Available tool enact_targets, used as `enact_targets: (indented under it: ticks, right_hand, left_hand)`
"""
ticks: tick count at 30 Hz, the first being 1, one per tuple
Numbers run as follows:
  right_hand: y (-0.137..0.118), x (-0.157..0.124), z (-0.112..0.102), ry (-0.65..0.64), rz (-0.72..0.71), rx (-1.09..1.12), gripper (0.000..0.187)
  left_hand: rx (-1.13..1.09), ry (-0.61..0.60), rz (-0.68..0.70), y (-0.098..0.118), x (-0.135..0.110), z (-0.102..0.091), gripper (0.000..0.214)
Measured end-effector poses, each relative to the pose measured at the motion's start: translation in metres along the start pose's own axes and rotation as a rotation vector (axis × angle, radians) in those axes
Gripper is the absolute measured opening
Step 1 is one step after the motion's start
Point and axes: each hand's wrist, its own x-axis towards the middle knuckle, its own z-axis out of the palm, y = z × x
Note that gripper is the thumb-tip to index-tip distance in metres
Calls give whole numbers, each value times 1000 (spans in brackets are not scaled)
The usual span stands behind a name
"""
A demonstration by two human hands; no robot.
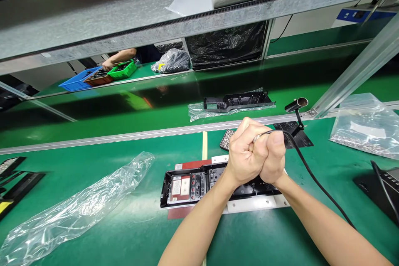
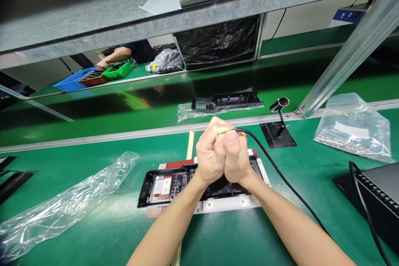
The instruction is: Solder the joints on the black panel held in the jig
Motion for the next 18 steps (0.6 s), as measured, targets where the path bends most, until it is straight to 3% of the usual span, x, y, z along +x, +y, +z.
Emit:
enact_targets:
  ticks: [18]
  right_hand:
    - [8,-3,-4,21,-14,-55,62]
  left_hand:
    - [-21,-29,-35,1,-2,-1,27]
